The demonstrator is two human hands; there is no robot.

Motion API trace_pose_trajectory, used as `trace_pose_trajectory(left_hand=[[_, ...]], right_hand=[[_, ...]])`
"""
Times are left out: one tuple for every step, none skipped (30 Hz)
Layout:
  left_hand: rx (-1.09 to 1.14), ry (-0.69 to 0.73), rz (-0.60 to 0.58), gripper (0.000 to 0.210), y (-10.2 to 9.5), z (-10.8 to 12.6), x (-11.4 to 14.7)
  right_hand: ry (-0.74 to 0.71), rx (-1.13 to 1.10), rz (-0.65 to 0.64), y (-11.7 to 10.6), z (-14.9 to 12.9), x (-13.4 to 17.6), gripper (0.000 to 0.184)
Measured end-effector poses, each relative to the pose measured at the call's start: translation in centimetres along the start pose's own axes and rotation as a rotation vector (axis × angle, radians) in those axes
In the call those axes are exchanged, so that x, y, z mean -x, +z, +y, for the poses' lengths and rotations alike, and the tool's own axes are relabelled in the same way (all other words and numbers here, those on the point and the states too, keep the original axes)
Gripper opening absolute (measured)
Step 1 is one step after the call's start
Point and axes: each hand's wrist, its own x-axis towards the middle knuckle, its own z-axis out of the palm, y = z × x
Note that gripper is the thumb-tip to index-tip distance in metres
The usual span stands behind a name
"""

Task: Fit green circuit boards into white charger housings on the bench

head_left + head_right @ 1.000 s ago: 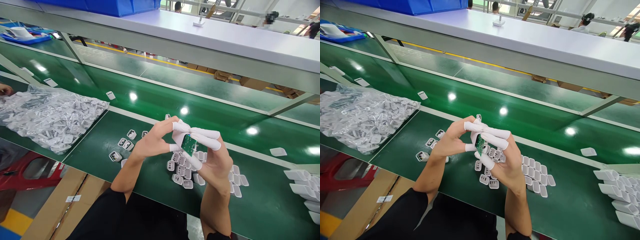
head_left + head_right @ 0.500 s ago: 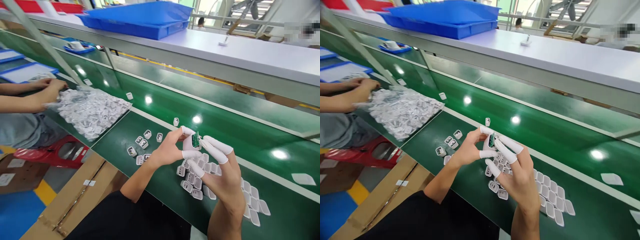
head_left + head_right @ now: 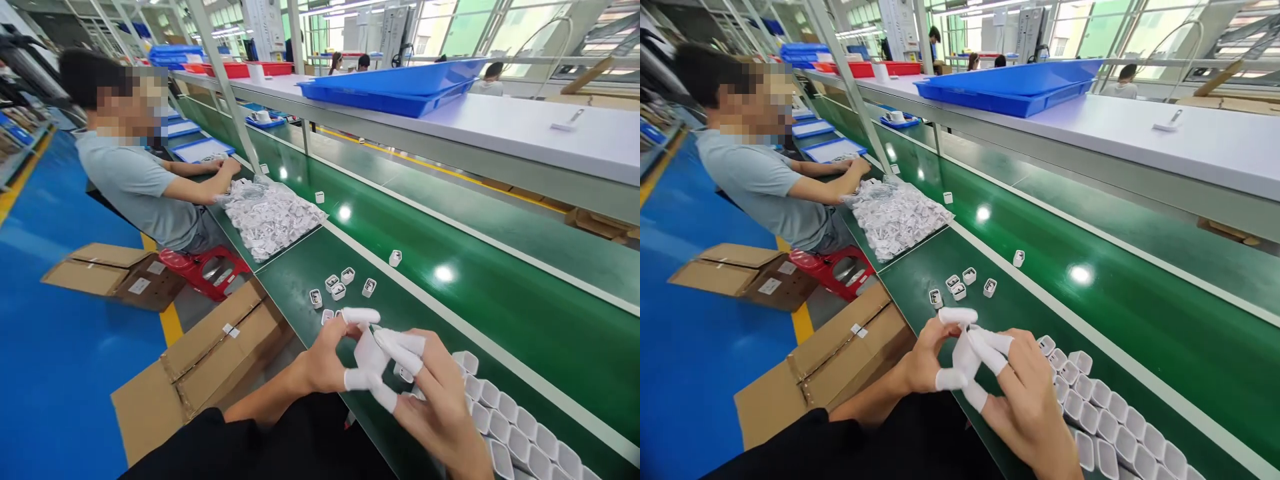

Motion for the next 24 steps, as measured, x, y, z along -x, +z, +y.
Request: trace_pose_trajectory(left_hand=[[-0.007,0.112,-0.06,0.115,-0.7,-0.4,0.2],[-0.003,0.213,-0.117,0.12,-1.2,-0.7,0.4],[0.013,0.297,-0.163,0.124,-1.7,-0.9,0.4],[0.032,0.356,-0.193,0.127,-2.0,-0.8,0.4],[0.044,0.388,-0.202,0.128,-2.2,-0.7,0.5],[0.046,0.4,-0.191,0.128,-2.3,-0.4,0.5],[0.037,0.397,-0.171,0.126,-2.3,-0.1,0.6],[0.03,0.391,-0.141,0.123,-2.2,0.2,0.8],[0.032,0.387,-0.107,0.119,-2.0,0.5,0.9],[0.052,0.382,-0.073,0.116,-1.7,0.6,1.1],[0.088,0.371,-0.047,0.113,-1.4,0.8,1.3],[0.135,0.339,-0.035,0.111,-1.1,0.8,1.5],[0.189,0.291,-0.033,0.108,-0.6,0.8,1.6],[0.249,0.241,-0.026,0.104,-0.1,0.7,1.7],[0.307,0.175,-0.006,0.101,0.4,0.6,1.7],[0.363,0.097,0.027,0.098,1.1,0.6,1.6],[0.418,0.015,0.064,0.096,1.7,0.5,1.5],[0.471,-0.065,0.111,0.093,2.4,0.5,1.3],[0.516,-0.143,0.16,0.091,3.1,0.6,1.0],[0.547,-0.211,0.209,0.088,3.8,0.6,0.7],[0.568,-0.261,0.257,0.084,4.3,0.7,0.4],[0.582,-0.293,0.307,0.08,4.8,0.7,0.0],[0.592,-0.319,0.354,0.077,5.2,0.7,-0.4],[0.602,-0.344,0.395,0.075,5.5,0.6,-0.8]], right_hand=[[0.024,-0.068,0.01,-0.1,-0.3,0.0,0.059],[0.049,-0.132,0.019,-0.3,-0.6,0.1,0.062],[0.078,-0.195,0.025,-0.4,-0.8,0.1,0.063],[0.11,-0.256,0.025,-0.5,-1.0,0.3,0.063],[0.142,-0.31,0.019,-0.6,-1.2,0.4,0.062],[0.176,-0.351,0.009,-0.6,-1.4,0.6,0.06],[0.207,-0.374,-0.001,-0.6,-1.4,0.9,0.058],[0.235,-0.377,-0.014,-0.6,-1.4,1.2,0.057],[0.26,-0.364,-0.025,-0.6,-1.4,1.5,0.057],[0.279,-0.347,-0.031,-0.6,-1.3,1.8,0.057],[0.298,-0.336,-0.035,-0.5,-1.1,2.1,0.06],[0.318,-0.337,-0.037,-0.5,-0.9,2.3,0.063],[0.343,-0.349,-0.039,-0.4,-0.7,2.3,0.067],[0.37,-0.369,-0.041,-0.3,-0.5,2.3,0.072],[0.399,-0.393,-0.047,-0.3,-0.3,2.1,0.074],[0.432,-0.415,-0.057,-0.1,-0.1,1.9,0.072],[0.472,-0.431,-0.066,0.0,0.1,1.6,0.066],[0.511,-0.449,-0.068,0.2,0.4,1.2,0.057],[0.558,-0.466,-0.06,0.5,0.7,0.9,0.047],[0.615,-0.483,-0.041,0.8,1.0,0.6,0.037],[0.664,-0.516,-0.014,1.1,1.4,0.4,0.033],[0.713,-0.563,0.011,1.5,1.9,0.2,0.033],[0.762,-0.616,0.03,1.8,2.3,0.0,0.034],[0.798,-0.669,0.043,2.0,2.8,-0.1,0.036]])
